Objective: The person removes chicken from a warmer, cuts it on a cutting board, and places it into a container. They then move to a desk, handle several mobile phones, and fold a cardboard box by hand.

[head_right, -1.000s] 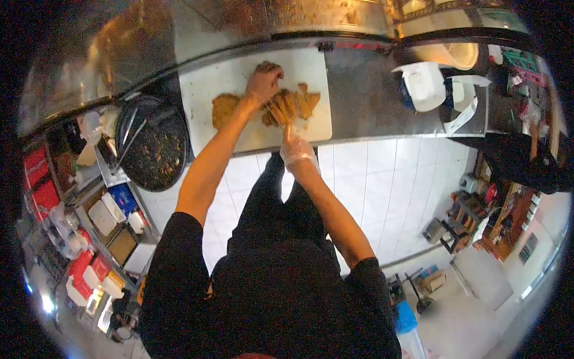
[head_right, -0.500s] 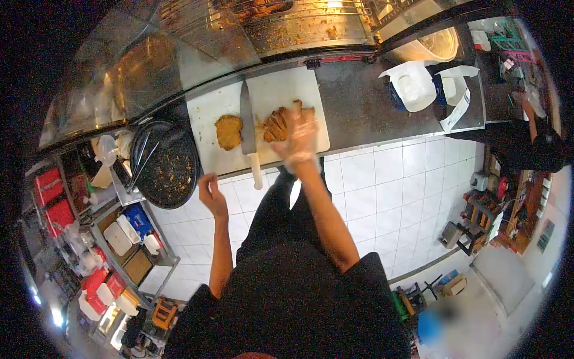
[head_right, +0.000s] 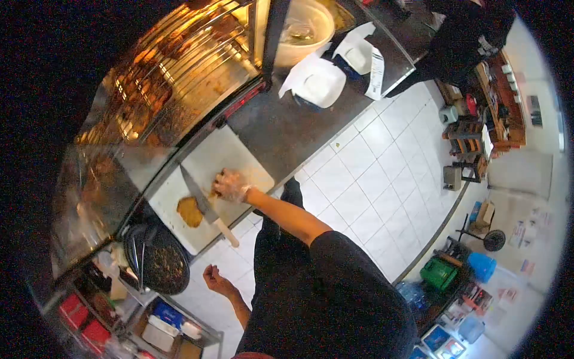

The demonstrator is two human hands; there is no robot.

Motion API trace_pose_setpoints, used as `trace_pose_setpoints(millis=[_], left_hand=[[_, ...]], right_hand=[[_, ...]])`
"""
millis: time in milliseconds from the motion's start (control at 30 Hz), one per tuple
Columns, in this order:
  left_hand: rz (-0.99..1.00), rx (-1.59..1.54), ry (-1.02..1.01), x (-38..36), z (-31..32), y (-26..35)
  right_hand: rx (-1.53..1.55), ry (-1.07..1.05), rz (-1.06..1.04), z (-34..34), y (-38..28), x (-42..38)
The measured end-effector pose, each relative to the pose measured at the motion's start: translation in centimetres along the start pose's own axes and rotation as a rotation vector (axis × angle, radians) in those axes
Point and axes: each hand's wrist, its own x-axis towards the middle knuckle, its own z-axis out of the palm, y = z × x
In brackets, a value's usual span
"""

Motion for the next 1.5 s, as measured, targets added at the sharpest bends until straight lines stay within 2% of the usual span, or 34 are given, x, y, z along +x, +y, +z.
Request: trace_pose_setpoints(millis=[67, 100, 167, 233, 267, 367, 400, 467, 533, 567, 600, 633, 667, 733, 767, 833, 867, 933, 1000, 1033, 1067, 1133, 1200, 1300, 1333, 1433, 1467, 1500], left_hand=[[0.034, 0.006, -0.01, -0.1, 0.9, 1.4], [0.05, 0.013, -0.003, 0.0, 1.6, 2.3], [0.083, 0.011, -0.014, 0.6, 2.9, 3.2], [0.09, 0.02, -0.012, 0.7, 4.5, 4.7], [0.093, 0.023, 0.003, 0.7, 5.6, 5.4], [0.056, 0.022, -0.039, -0.8, 10.4, 8.1], [0.055, -0.002, -0.066, -1.4, 12.4, 9.4], [0.04, -0.051, -0.149, -2.9, 16.8, 10.6], [0.086, -0.048, -0.178, -5.0, 21.5, 12.3], [0.08, -0.095, -0.249, -6.3, 23.1, 13.8], [0.135, 0.005, -0.307, -7.5, 24.1, 16.1], [0.152, 0.083, -0.338, -8.3, 24.3, 16.0], [0.168, 0.155, -0.366, -8.8, 24.5, 15.9], [0.159, 0.145, -0.315, -10.0, 24.0, 16.1], [0.08, 0.102, -0.286, -10.3, 23.5, 15.7], [-0.039, 0.084, -0.199, -10.8, 21.9, 15.0], [-0.084, 0.05, -0.177, -10.9, 20.8, 14.7], [-0.069, -0.016, -0.094, -10.8, 18.8, 12.1], [-0.064, -0.115, -0.021, -10.7, 17.0, 10.8], [-0.155, -0.085, -0.002, -10.6, 16.2, 11.4], [-0.153, -0.188, 0.016, -10.6, 15.6, 10.7], [-0.137, -0.303, 0.033, -10.5, 14.4, 9.2], [-0.113, -0.274, 0.047, -10.8, 12.8, 8.4], [-0.106, -0.175, 0.098, -11.5, 9.0, 7.5], [-0.13, -0.107, 0.135, -12.1, 7.4, 6.9], [-0.212, -0.164, 0.199, -13.3, 2.9, 3.4], [-0.264, -0.136, 0.217, -13.5, 1.6, 2.0], [-0.266, -0.174, 0.221, -13.7, 0.7, -0.3]], right_hand=[[0.202, 0.035, -0.031, 0.2, 1.2, 0.9], [0.196, 0.056, -0.019, 0.6, 2.1, 1.3], [0.936, -0.113, 0.227, 0.8, 4.3, 2.3], [1.174, -0.048, 0.384, -8.0, 7.8, 0.2], [1.197, 0.049, 0.237, -10.6, 11.4, -1.4], [0.632, 0.175, 0.381, -23.3, 22.0, -6.4], [0.61, 0.039, 0.423, -20.4, 28.8, -7.1], [0.859, 0.163, 0.461, -23.8, 36.0, -7.7], [0.777, 0.04, 0.465, -24.2, 40.7, -6.8], [0.789, 0.02, 0.448, -23.6, 41.9, -6.4], [0.706, 0.104, 0.392, -22.8, 42.6, -6.0], [0.626, 0.191, 0.333, -22.0, 43.0, -5.6], [0.639, 0.174, 0.309, -23.1, 42.2, -5.5], [0.409, 0.337, 0.401, -27.0, 39.2, -5.6], [0.189, 0.313, 0.451, -21.2, 42.1, -6.7], [-0.017, 0.323, 0.347, -16.1, 45.2, -7.3], [0.004, 0.362, 0.204, -17.9, 43.3, -5.9], [0.128, 0.45, 0.206, -22.6, 35.6, -5.6], [0.317, 0.272, 0.415, -18.3, 28.4, -6.2], [0.303, 0.259, 0.117, -18.0, 23.9, -5.7], [0.277, 0.256, -0.166, -18.0, 19.0, -5.0], [0.487, -0.068, -0.123, -15.0, 8.6, -2.8], [0.393, -0.206, -0.241, -9.2, -1.0, 0.5], [0.275, -0.262, -0.429, -9.1, -10.2, 6.1], [0.218, -0.286, -0.43, -6.9, -11.5, 6.9], [-0.003, -0.336, -0.433, -1.1, -14.0, 8.8], [-0.017, -0.35, -0.424, -2.1, -14.1, 8.5], [0.116, -0.363, -0.342, -5.2, -13.6, 8.2]])
